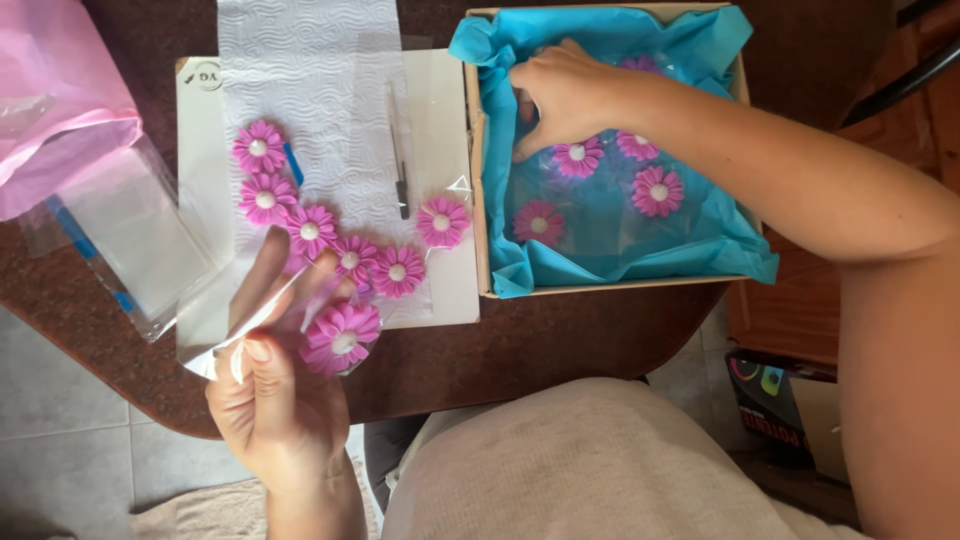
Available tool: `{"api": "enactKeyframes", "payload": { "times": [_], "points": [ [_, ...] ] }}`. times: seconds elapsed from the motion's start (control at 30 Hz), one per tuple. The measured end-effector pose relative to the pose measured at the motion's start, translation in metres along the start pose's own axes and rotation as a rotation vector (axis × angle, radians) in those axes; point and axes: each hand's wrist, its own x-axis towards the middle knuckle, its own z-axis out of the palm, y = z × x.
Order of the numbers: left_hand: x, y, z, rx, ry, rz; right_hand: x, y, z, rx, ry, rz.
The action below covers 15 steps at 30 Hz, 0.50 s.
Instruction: Packaging small decorative flowers into individual plastic bags and arranging them in a gift box
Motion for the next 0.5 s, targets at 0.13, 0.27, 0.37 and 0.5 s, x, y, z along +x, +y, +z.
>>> {"api": "enactKeyframes", "payload": {
  "times": [0.13, 0.27, 0.37, 0.5],
  "points": [
    [-0.001, -0.002, -0.006, -0.002, -0.011, -0.007, 0.008, 0.002, 0.001, -0.008, -0.094, -0.05],
    [-0.001, -0.001, -0.006, 0.024, 0.011, -0.013, -0.002, 0.008, -0.006, 0.019, 0.019, -0.234],
    [-0.001, 0.0, -0.007, 0.038, 0.028, -0.031, -0.034, -0.007, -0.047, 0.133, 0.052, -0.338],
    [0.002, 0.0, -0.006, 0.024, 0.008, -0.031, -0.082, -0.026, -0.1, 0.36, 0.068, -0.532]
  ]
}}
